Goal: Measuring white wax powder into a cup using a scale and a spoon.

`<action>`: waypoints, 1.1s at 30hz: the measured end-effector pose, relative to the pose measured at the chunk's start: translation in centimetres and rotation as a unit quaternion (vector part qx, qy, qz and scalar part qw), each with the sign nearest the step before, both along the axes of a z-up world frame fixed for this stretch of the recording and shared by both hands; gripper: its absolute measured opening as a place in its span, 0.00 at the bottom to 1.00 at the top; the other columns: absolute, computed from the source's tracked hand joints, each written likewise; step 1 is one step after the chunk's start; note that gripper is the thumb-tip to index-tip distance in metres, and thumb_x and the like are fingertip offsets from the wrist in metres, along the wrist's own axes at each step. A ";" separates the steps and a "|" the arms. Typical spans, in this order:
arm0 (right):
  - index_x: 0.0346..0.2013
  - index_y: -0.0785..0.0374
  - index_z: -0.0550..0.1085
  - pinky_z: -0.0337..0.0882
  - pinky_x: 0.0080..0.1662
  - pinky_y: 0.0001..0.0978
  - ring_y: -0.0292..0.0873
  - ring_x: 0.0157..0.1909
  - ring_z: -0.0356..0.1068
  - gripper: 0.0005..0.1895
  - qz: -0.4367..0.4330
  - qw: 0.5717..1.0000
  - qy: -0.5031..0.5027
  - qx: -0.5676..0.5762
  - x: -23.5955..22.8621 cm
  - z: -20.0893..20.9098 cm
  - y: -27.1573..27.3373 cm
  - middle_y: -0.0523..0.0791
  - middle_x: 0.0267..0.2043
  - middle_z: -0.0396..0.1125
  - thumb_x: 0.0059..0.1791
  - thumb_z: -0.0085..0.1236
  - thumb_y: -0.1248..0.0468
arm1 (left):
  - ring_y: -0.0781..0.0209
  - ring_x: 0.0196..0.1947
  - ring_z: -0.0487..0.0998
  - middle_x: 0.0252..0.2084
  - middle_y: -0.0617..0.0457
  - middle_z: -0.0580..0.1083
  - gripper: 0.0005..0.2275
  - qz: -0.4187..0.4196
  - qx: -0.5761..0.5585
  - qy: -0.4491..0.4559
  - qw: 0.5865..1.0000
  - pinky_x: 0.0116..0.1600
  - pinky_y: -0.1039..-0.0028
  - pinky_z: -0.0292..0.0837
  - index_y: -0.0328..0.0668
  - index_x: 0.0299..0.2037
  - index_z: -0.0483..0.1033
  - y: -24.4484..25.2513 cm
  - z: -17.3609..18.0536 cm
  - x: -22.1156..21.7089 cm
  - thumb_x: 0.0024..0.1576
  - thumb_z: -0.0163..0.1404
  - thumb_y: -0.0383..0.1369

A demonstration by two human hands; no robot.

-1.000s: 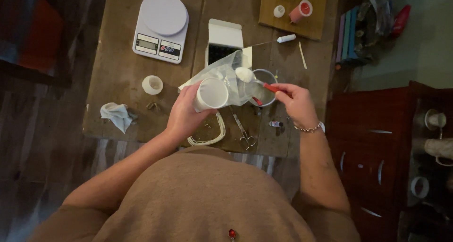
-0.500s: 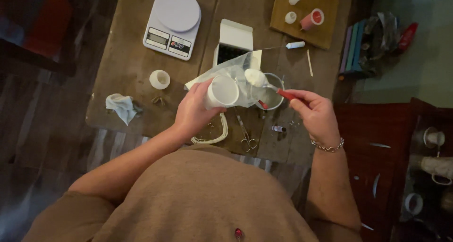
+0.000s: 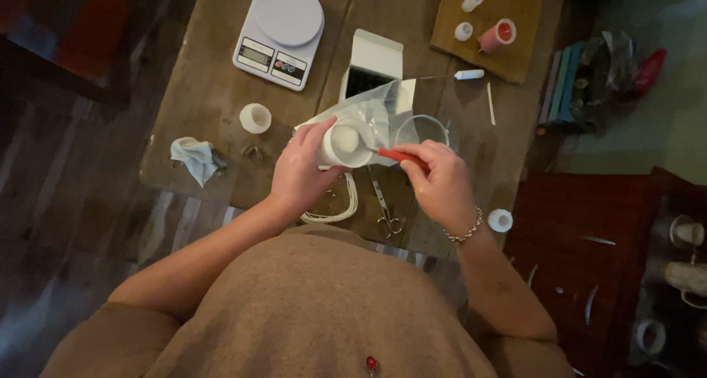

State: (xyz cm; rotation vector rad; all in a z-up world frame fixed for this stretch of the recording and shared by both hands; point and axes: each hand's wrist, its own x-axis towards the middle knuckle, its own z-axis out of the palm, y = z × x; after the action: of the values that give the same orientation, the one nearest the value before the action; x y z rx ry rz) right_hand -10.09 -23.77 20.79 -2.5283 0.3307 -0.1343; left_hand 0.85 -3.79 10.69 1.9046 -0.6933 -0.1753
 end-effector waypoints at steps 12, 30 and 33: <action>0.44 0.60 0.79 0.70 0.45 0.43 0.53 0.43 0.68 0.10 0.060 0.993 -0.080 -0.068 -0.4 0.2 0.5 0.47 0.39 0.71 0.49 0.60 0.70 | 0.40 0.56 0.75 0.58 0.42 0.71 0.32 0.029 -0.002 -0.025 0.999 0.57 0.59 0.73 0.45 0.64 0.68 0.2 -0.3 -1.3 0.46 0.64 0.28; 0.47 0.59 0.82 0.70 0.41 0.36 0.45 0.40 0.66 0.16 0.111 0.944 -0.217 -0.221 -1.9 1.7 0.9 0.41 0.38 0.68 0.46 0.63 0.73 | 0.44 0.61 0.73 0.61 0.43 0.71 0.31 0.038 -0.049 -0.004 0.998 0.62 0.63 0.73 0.39 0.64 0.67 -0.4 -0.9 -2.6 0.48 0.64 0.23; 0.48 0.59 0.81 0.70 0.41 0.37 0.47 0.41 0.67 0.15 0.054 0.967 -0.177 -0.176 -2.4 2.2 1.4 0.44 0.39 0.69 0.47 0.65 0.71 | 0.46 0.58 0.76 0.58 0.44 0.72 0.28 0.044 -0.065 0.032 0.996 0.59 0.65 0.74 0.39 0.62 0.69 0.0 -1.9 -1.7 0.48 0.63 0.24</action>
State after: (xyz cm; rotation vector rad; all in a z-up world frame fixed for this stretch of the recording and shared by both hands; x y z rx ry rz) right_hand -12.46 -22.39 23.02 -2.7909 0.0241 -0.6436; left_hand -0.85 -3.80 8.81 1.7939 -0.5638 -0.1314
